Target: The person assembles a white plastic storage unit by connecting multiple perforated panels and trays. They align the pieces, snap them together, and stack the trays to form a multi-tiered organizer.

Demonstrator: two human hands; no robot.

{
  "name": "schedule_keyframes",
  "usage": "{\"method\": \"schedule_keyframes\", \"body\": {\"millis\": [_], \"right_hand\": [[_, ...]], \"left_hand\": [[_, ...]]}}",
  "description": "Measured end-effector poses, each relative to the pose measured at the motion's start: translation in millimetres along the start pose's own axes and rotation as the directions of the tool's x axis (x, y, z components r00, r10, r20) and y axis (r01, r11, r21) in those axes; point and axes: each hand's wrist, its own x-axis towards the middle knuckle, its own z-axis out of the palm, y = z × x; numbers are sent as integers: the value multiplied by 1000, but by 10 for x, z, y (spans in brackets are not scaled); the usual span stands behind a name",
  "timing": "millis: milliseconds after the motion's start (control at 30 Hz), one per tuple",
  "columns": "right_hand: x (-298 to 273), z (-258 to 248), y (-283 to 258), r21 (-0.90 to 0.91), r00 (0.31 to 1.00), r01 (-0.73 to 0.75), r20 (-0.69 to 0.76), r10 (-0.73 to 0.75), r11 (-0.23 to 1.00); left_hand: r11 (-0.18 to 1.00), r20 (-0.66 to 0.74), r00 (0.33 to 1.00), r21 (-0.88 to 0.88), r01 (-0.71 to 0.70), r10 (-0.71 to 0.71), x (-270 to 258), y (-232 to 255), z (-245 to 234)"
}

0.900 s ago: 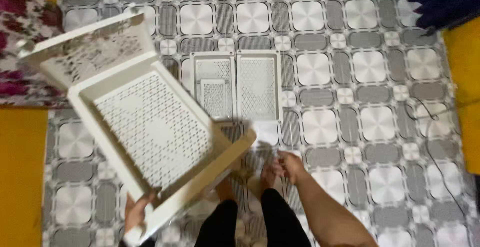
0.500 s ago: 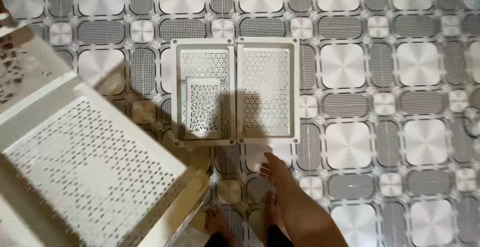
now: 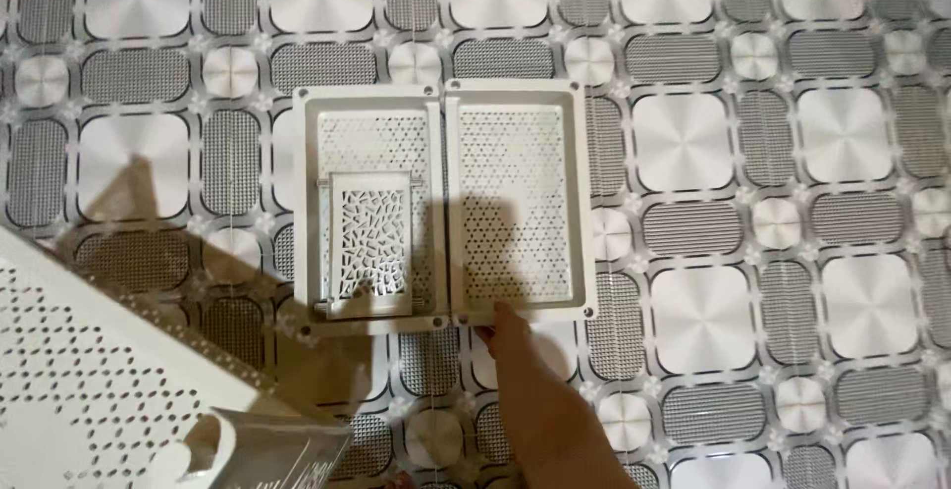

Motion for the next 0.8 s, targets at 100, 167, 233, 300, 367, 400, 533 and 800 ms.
{"method": "schedule_keyframes", "body": {"millis": [100,167,233,300,367,400,533,800], "right_hand": [[-289,-116,-130,58,998,-50,51,47,997],[-616,-284,-286,63,985,-77,157,66,995],[-1090,-609,-478,62,977,-76,202,62,995],[-1693,-968,-707,42,976,-59,211,49,997],[-2490,-1288,-912,-5,970,-61,235,61,998],[-2962,-1535,-1081,-1,986,-103,134,102,995],[-4604,-2068,-1533,-270,994,62,98,-37,961],[-6523,-3120,-2133,98,887,358,274,-371,928]], "left_hand": [[1000,32,999,-9,-4,4,-148,212,280],[1000,58,998,-24,-7,8,-265,436,565],[999,82,997,-43,1,3,-573,646,830],[998,79,997,-69,-2,7,-992,863,875],[995,38,999,-101,-15,19,-1589,1082,635],[992,14,999,-127,-27,29,-1943,1260,472],[969,-59,994,-226,-103,92,-3235,1975,-47],[813,-183,935,-461,-356,305,-5227,2835,-907]]}}
